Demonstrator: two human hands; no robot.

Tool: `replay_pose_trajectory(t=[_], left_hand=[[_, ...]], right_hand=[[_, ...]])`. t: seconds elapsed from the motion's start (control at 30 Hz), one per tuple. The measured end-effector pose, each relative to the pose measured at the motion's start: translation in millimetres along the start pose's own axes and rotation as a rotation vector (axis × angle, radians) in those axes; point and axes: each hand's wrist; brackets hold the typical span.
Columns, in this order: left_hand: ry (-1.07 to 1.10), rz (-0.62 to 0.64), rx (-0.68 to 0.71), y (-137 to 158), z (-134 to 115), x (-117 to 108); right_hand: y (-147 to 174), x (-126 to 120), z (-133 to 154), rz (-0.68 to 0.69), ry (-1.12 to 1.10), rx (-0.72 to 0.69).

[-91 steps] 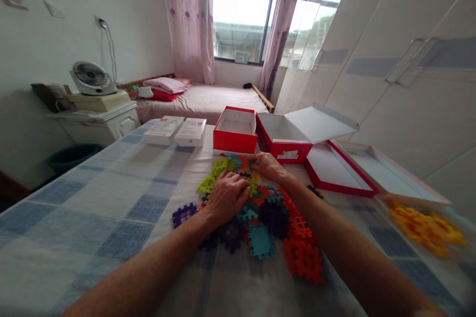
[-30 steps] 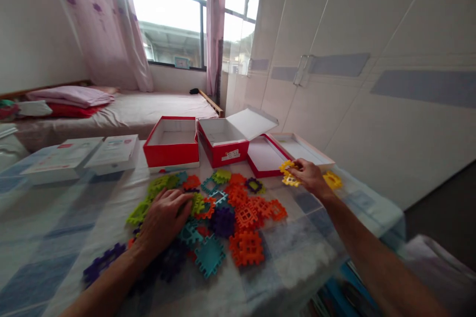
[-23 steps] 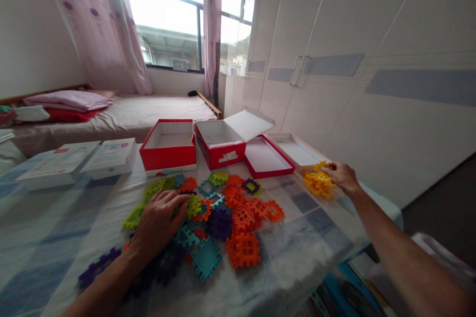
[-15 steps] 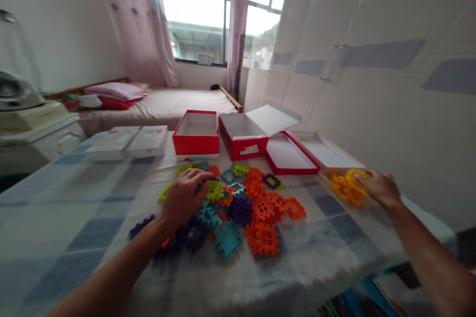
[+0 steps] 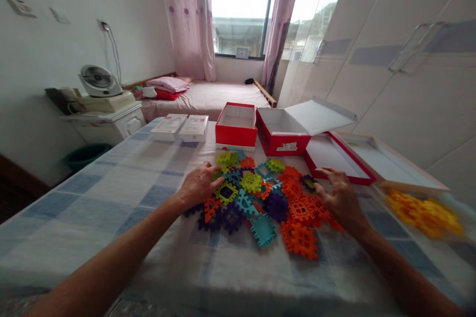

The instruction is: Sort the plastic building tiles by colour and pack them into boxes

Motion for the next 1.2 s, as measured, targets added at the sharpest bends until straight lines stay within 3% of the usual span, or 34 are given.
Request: replay_pose_trajectory(t=[0.13, 0.3, 0.47, 0.6, 0.93, 1.2], left_hand=[[0.105, -0.013, 0.135, -3.1, -28.0, 13.6], [0.250, -0.003, 0.287, -12.7, -44.2, 26.1], [0.524, -0.181, 0.089, -25.7, -20.0, 17.7], [0.536, -0.260, 0.013, -29.1, 10.0, 12.3], [0.408, -0.282, -0.170, -30.9, 35.3, 20.2], [0.364, -0.288, -0.131, -31.5, 36.1, 26.6]], right_hand=[[-3.3, 12.9, 25.6, 0.082, -0.082, 0.003], [-13.4, 5.1, 59.7, 0.169, -0.184, -0.073], [-21.9, 5.0, 110.5, 0.322, -0.271, -0.349], [-21.6, 15.4, 136.8, 0.466, -0.234, -0.563], [-34.9, 9.9, 124.0, 0.465, 0.029, -0.403], [5.6, -5.4, 166.8, 0.624, -0.204, -0.623]])
Point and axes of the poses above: each hand's wrist, its own y-axis away from the middle knuckle, its own x-axis out of the palm, z = x × y, and after that the axes turned 6 degrees about y, right-handed
